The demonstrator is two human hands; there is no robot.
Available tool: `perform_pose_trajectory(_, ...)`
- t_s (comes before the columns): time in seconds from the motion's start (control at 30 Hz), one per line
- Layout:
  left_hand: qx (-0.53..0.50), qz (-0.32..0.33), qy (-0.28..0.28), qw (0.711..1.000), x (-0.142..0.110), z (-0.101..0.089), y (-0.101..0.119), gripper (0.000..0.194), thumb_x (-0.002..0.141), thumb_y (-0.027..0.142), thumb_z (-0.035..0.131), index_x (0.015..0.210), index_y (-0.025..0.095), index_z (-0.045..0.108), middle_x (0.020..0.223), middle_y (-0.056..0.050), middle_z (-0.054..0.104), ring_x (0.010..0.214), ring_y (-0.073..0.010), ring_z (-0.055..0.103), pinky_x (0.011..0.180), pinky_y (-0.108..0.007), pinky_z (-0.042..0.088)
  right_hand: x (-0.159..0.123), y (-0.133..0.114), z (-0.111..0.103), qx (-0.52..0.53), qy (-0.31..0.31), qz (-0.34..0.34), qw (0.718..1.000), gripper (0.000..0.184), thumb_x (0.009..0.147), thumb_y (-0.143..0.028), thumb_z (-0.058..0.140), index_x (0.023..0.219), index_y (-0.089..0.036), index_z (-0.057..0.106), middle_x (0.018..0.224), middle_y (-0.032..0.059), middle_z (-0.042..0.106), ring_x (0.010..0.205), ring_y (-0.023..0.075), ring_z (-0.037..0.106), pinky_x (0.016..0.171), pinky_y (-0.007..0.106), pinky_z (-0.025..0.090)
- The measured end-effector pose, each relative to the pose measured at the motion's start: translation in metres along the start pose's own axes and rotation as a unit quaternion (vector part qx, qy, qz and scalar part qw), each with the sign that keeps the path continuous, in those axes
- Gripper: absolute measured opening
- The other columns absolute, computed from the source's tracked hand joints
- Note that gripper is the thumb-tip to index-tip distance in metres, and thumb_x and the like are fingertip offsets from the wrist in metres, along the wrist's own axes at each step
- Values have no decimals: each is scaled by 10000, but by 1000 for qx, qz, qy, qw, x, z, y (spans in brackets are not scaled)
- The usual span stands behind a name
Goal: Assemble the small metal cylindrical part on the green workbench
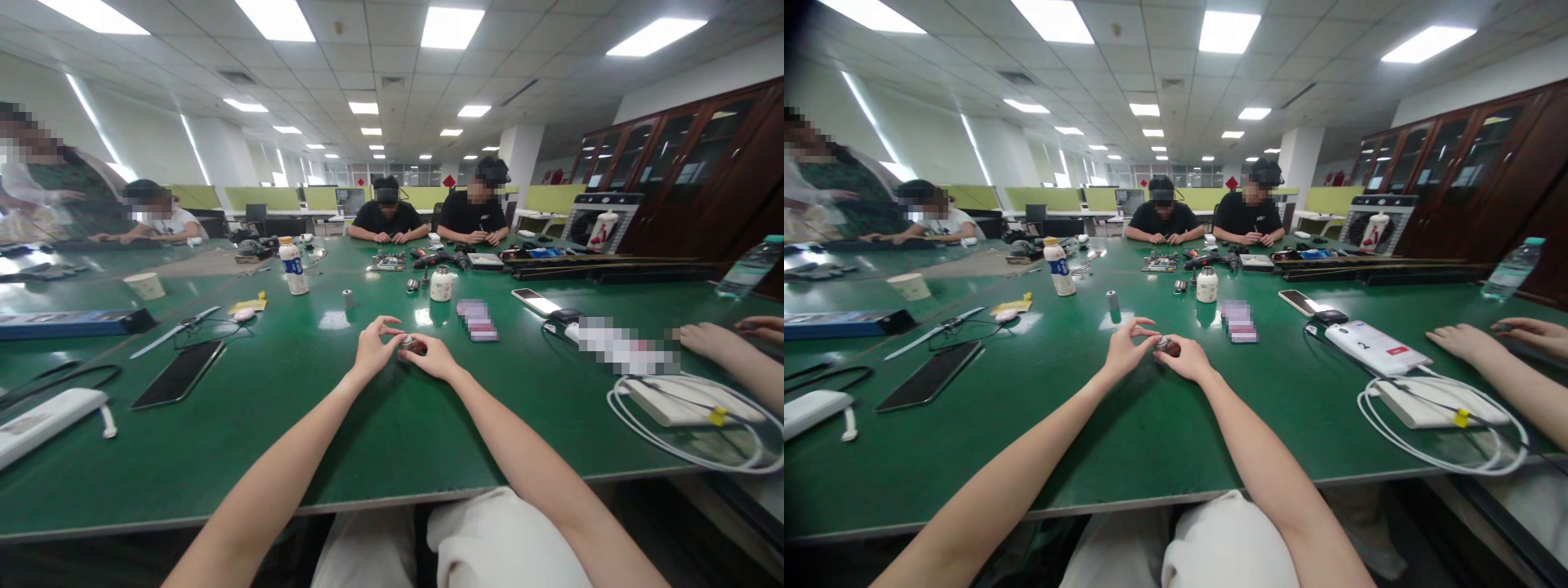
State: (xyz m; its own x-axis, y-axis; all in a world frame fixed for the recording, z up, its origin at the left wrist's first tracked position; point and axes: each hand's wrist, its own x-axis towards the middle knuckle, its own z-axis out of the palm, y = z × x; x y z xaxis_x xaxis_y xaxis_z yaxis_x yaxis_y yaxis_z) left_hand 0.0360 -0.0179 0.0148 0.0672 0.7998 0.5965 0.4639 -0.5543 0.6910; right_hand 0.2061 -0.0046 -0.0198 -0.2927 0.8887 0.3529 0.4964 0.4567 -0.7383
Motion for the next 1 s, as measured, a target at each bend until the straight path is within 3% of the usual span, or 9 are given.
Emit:
perform_pose_trajectory(0.37,-30,-15,-28,999,-1,0,-4,224,771,263,695,977,218,619,850,-33,771,894,-226,728,918,-389,517,0,1,1,-5,-5,-7,1000,395,756,-445,723,1077,-219,674,809,19,711,739,176,664,694,280,511)
perform_pose_trajectory(0.67,-60,-22,-8,998,0,3,-4,160,766,296,694,883,210,628,844,-36,764,829,-220,734,827,-357,557,0,1,3,-2,-11,-12,1000,426,749,-467,731,1093,-224,669,828,20,718,758,182,676,719,289,520)
perform_pose_trajectory(1.0,-41,-28,-21,999,-2,3,1,175,743,282,703,884,213,626,801,-22,756,811,-217,732,839,-361,549,-1,0,4,-8,-17,-22,1000,424,753,-470,724,1082,-209,663,809,14,715,734,174,668,694,276,506)
